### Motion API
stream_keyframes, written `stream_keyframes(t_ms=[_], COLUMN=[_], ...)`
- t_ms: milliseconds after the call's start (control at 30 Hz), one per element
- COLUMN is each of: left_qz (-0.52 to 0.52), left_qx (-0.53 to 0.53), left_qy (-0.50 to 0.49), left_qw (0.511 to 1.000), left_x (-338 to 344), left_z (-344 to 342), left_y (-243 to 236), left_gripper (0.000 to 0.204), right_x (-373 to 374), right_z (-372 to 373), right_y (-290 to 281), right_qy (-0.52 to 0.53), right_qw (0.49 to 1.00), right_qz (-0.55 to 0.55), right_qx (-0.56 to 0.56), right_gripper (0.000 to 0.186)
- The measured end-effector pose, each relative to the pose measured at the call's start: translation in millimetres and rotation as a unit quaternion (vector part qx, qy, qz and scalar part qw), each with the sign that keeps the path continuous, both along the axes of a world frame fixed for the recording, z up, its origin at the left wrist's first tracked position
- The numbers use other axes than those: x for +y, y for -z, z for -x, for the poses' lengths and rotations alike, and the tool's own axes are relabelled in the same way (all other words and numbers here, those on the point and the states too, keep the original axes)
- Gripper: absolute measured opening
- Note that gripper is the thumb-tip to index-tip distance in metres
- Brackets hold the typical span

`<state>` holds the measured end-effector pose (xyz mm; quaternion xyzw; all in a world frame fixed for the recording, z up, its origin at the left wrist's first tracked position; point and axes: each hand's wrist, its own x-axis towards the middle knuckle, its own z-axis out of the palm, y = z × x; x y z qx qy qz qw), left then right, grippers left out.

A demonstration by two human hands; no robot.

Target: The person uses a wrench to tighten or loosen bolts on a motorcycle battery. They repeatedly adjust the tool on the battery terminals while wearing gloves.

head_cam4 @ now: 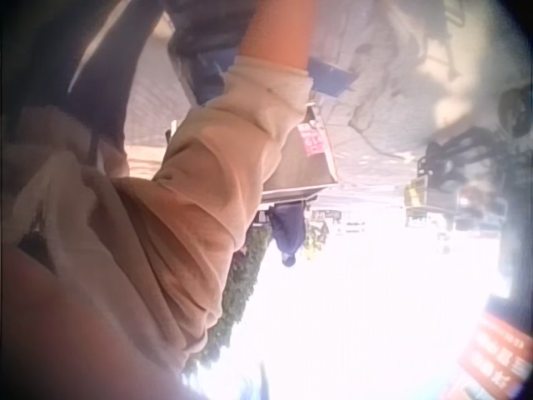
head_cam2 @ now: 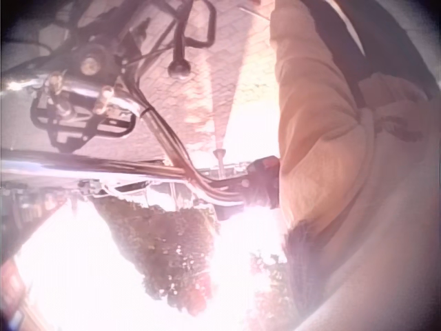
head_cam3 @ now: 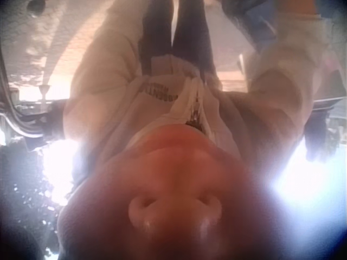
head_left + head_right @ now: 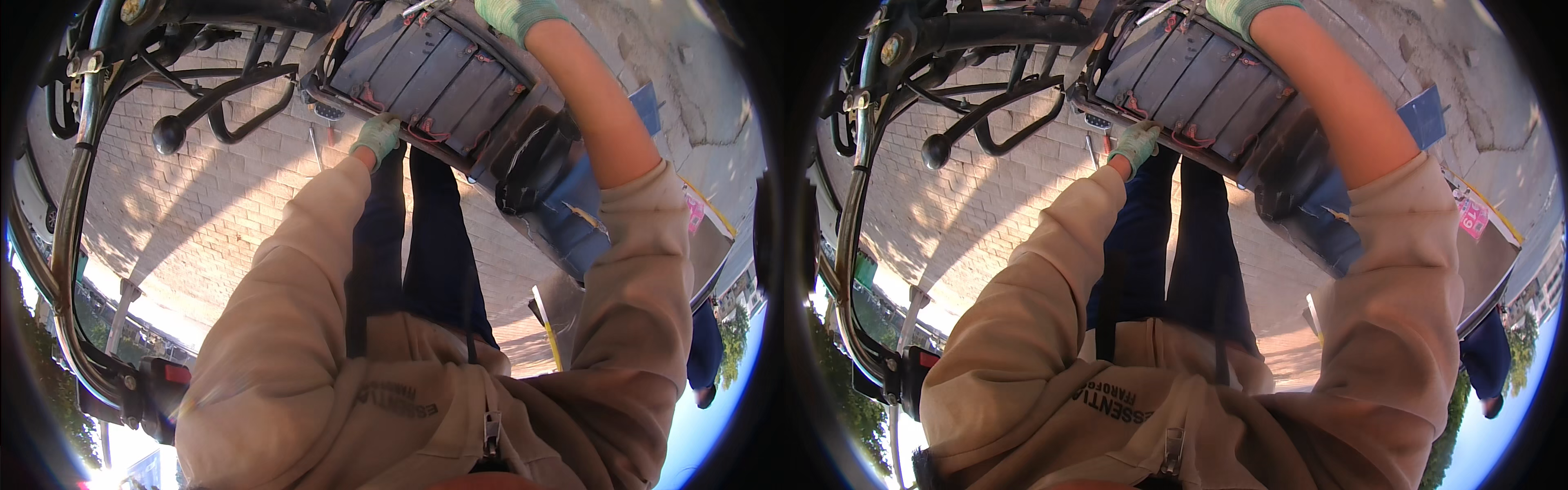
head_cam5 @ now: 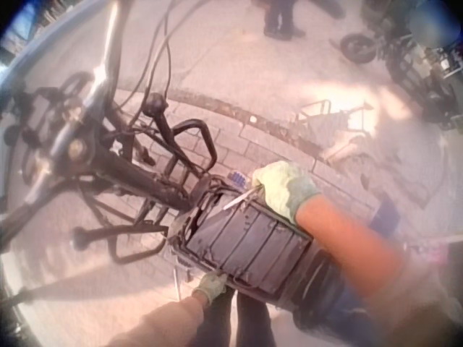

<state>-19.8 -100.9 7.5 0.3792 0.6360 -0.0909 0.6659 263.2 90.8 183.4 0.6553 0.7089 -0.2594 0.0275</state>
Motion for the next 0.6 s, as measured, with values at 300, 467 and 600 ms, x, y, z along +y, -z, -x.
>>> stream_keyframes(t_ms=[300,467,600], left_qz=[-0.026,-0.027,-0.008], left_qx=[-0.028,-0.034,-0.05], left_qy=[-0.087,-0.138,-0.192], left_qw=[0.995,0.989,0.98], left_x=[30,39,50], left_z=[-7,-16,-20], left_y=[6,4,3], left_gripper=[0.034,0.035,0.03], right_x=[7,-1,3], right_z=[15,11,6], right_y=[-1,13,17], right_qy=[-0.065,-0.09,-0.024], right_qw=[0.996,0.976,0.983], right_qz=[0.038,-0.166,-0.143], right_qx=[-0.048,0.107,0.115], right_gripper=[0.023,0.034,0.033])
